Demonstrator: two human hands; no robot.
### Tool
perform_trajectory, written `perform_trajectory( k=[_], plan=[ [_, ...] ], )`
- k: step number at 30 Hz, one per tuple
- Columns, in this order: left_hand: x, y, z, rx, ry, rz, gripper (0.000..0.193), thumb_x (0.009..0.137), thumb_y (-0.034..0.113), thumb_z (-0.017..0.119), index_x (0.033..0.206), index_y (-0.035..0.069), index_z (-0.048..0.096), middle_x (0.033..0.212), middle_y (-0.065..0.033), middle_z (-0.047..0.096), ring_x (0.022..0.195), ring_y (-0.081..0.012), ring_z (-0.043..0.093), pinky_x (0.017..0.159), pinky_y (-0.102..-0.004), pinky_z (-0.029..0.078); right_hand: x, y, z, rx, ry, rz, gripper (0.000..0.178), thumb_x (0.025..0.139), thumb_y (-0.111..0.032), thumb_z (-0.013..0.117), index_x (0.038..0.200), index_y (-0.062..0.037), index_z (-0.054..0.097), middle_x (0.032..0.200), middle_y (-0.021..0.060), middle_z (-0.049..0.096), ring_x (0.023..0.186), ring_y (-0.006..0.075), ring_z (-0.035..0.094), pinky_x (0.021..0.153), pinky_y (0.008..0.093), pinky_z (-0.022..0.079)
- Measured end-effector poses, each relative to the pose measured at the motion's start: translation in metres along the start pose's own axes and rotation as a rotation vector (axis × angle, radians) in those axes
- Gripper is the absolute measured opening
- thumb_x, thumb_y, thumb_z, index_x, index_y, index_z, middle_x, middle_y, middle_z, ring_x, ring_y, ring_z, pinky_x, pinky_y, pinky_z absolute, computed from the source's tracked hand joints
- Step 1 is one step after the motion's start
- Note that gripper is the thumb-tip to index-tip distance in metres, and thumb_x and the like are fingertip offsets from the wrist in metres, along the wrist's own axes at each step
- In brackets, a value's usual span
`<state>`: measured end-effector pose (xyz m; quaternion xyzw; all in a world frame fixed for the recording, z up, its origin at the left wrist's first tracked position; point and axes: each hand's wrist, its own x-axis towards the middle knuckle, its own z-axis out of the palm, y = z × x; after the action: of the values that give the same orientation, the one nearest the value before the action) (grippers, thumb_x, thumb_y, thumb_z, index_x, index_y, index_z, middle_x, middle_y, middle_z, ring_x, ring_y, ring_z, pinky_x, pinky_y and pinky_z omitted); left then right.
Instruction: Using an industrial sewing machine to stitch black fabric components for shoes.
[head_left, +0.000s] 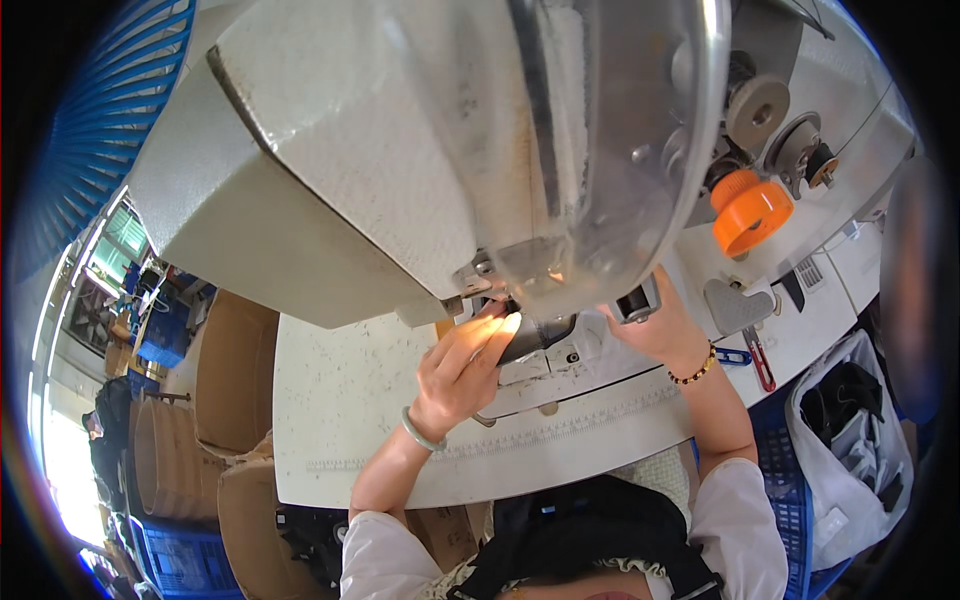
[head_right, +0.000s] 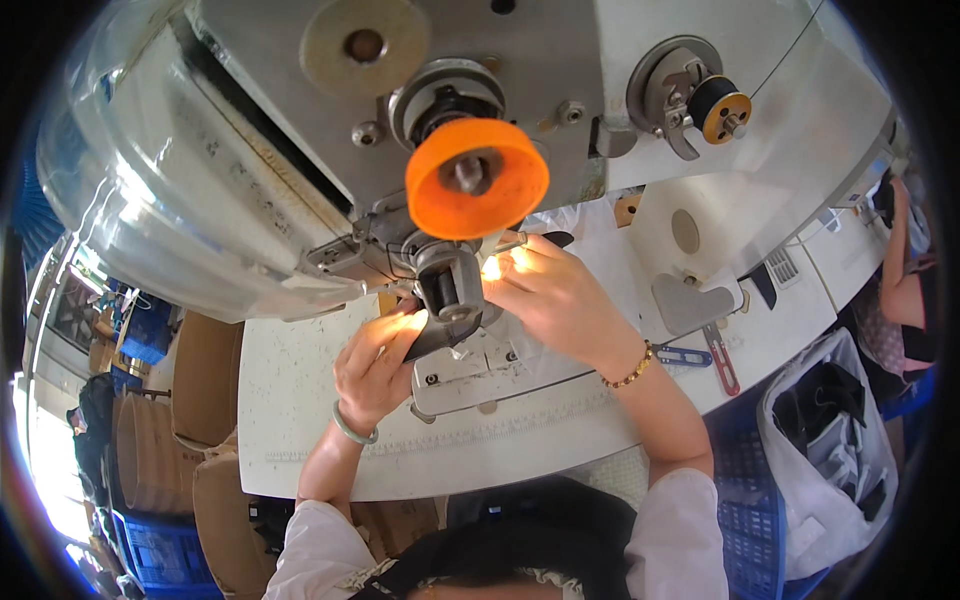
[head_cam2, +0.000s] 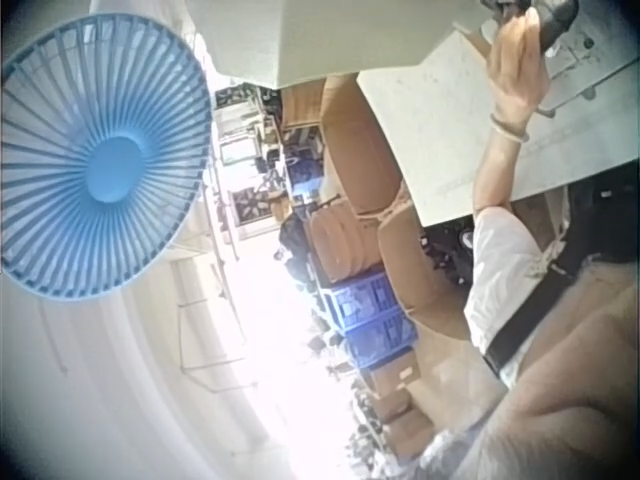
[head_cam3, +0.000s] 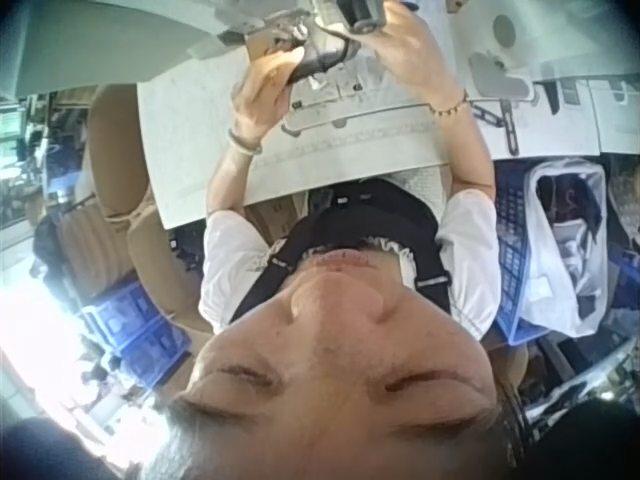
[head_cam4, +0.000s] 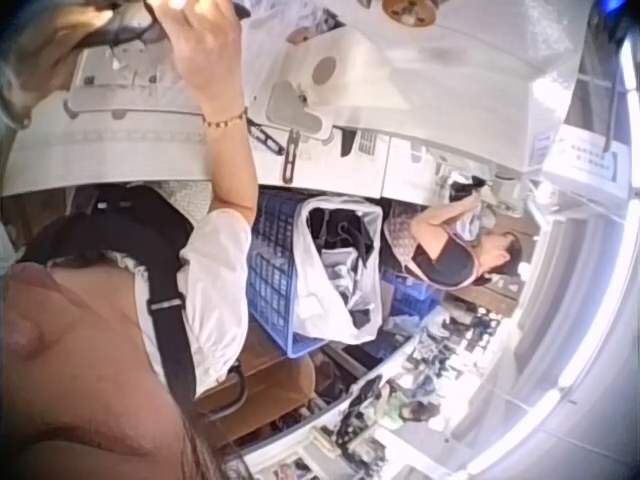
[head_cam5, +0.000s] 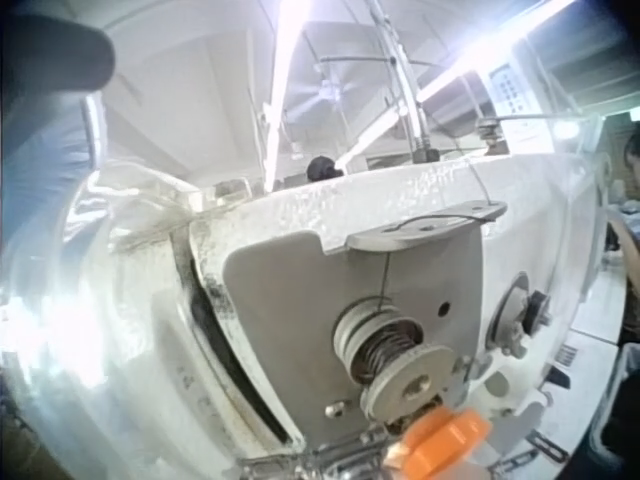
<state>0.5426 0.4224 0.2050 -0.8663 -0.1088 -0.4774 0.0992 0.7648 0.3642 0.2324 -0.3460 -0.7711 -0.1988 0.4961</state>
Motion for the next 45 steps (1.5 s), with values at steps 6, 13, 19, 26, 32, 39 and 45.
perform_trajectory(
  k=[6,13,19,26,32,39,45],
  plan=[
    [-0.002,0.000,-0.001,0.027,-0.020,0.023,0.038,0.055,-0.010,0.060,0.091,0.000,0.065,0.089,-0.0091,0.058,0.076,-0.0241,0.062,0.058,-0.0271,0.051,0.001,-0.004,-0.004,-0.015,-0.025,0.080,0.021,0.063,-0.002,0.059,0.084,-0.0046,0.060,0.079,0.0030,0.055,0.077,0.0206,0.056,0.076,0.0324,0.048],
    [-0.005,0.003,-0.001,0.095,-0.047,-0.080,0.033,0.059,-0.008,0.062,0.090,0.000,0.066,0.086,-0.0101,0.061,0.078,-0.0250,0.064,0.065,-0.0292,0.052,0.000,0.000,0.000,0.051,-0.028,0.100,0.021,0.066,-0.001,0.059,0.086,-0.0045,0.059,0.081,0.0041,0.056,0.079,0.0218,0.057,0.082,0.0348,0.048],
    [-0.004,0.002,0.005,0.106,0.018,-0.126,0.035,0.060,-0.005,0.065,0.093,0.006,0.066,0.089,-0.0089,0.065,0.075,-0.0235,0.065,0.060,-0.0268,0.051,-0.004,0.001,0.003,0.070,-0.059,0.121,0.026,0.065,-0.002,0.062,0.090,-0.0044,0.058,0.082,0.0068,0.056,0.082,0.0246,0.057,0.089,0.0409,0.045],
    [-0.004,-0.009,0.010,0.027,0.063,-0.016,0.039,0.062,-0.006,0.066,0.096,0.012,0.064,0.089,-0.0086,0.063,0.082,-0.0228,0.066,0.056,-0.0256,0.053,-0.004,-0.005,-0.002,0.103,-0.070,0.005,0.021,0.067,-0.012,0.073,0.083,-0.0062,0.061,0.087,0.0033,0.057,0.081,0.0216,0.054,0.077,0.0351,0.042],
    [-0.010,-0.018,0.016,0.002,0.102,0.035,0.036,0.061,-0.005,0.066,0.093,0.012,0.064,0.086,-0.0074,0.063,0.070,-0.0212,0.065,0.052,-0.0244,0.050,-0.006,0.001,0.003,0.133,-0.070,0.015,0.018,0.066,-0.017,0.075,0.075,-0.0086,0.061,0.086,0.0014,0.057,0.079,0.0198,0.054,0.073,0.0329,0.042],
    [-0.013,-0.023,0.016,-0.051,0.089,-0.039,0.035,0.058,-0.009,0.066,0.090,0.007,0.064,0.086,-0.0139,0.065,0.077,-0.0259,0.066,0.064,-0.0284,0.055,-0.009,-0.002,0.010,0.118,-0.013,0.072,0.018,0.066,-0.014,0.073,0.074,-0.0079,0.059,0.085,0.0007,0.057,0.075,0.0204,0.053,0.066,0.0324,0.044],
    [-0.007,-0.024,0.020,-0.136,0.159,-0.108,0.035,0.056,-0.012,0.063,0.086,0.006,0.065,0.084,-0.0126,0.065,0.070,-0.0222,0.065,0.060,-0.0259,0.052,-0.009,0.000,0.013,0.100,-0.054,0.090,0.020,0.065,-0.008,0.070,0.077,-0.0069,0.053,0.078,0.0024,0.053,0.072,0.0220,0.050,0.062,0.0321,0.044]
  ],
)
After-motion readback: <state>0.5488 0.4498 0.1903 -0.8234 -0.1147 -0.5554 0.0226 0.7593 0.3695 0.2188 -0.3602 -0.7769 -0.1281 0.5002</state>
